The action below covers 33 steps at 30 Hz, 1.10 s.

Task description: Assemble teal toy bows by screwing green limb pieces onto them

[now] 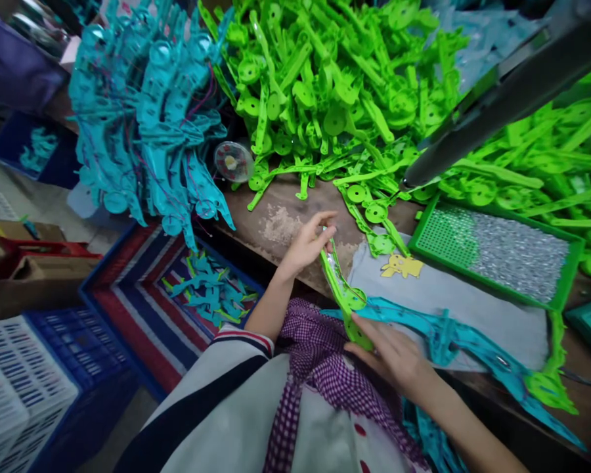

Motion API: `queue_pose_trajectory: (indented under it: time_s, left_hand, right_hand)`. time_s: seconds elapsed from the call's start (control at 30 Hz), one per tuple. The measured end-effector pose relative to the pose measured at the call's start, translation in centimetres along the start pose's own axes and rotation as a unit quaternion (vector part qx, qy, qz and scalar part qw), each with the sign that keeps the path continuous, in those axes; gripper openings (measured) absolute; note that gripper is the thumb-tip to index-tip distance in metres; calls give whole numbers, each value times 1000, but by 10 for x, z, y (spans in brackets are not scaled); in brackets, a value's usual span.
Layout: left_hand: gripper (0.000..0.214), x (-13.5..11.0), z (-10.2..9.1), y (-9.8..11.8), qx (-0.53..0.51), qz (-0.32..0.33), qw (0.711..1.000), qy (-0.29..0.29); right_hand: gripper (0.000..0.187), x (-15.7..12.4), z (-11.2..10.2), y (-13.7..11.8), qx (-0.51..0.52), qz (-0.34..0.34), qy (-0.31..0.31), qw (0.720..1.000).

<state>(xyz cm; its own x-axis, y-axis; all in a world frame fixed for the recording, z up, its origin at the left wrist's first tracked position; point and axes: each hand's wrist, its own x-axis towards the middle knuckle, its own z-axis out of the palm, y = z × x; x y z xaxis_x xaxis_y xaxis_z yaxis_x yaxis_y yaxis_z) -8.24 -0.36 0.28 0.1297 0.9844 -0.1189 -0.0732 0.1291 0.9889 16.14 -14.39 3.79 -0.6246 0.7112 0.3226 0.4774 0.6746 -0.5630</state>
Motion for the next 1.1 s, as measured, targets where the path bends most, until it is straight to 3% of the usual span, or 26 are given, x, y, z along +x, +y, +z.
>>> queue_pose_trajectory:
  time_s: [0.13, 0.23, 0.4, 0.47, 0.53, 0.63, 0.73, 1.1]
  left_hand:
    - [54, -18, 4, 1, -107, 5, 993, 51]
    - [65, -33, 9, -7, -161, -28, 983, 82]
    - [80, -34, 16, -24, -172, -56, 978, 104]
    - [76, -30, 16, -27, -118, -20, 986, 114]
    - [63, -29, 13, -29, 0, 49, 988, 145]
    - [40, -33, 6, -35, 220, 158, 951, 151]
    - [35, -39, 2, -44, 328, 211, 914, 110]
    - [43, -36, 4, -52, 452, 155, 876, 68]
  right_hand:
    - [61, 1, 3, -4, 104, 122, 11, 987]
    - [58, 0, 7, -8, 150, 185, 2, 971]
    - [66, 2, 13, -10, 106, 79, -22, 991]
    - [71, 5, 13, -5, 63, 43, -18, 997]
    - [72, 7, 14, 2, 37, 43, -12, 998]
    - [62, 10, 16, 15, 19, 77, 2, 997]
    - [55, 12, 21, 24, 19, 100, -1, 995]
    - [55, 13, 35, 35, 5, 119, -19, 993]
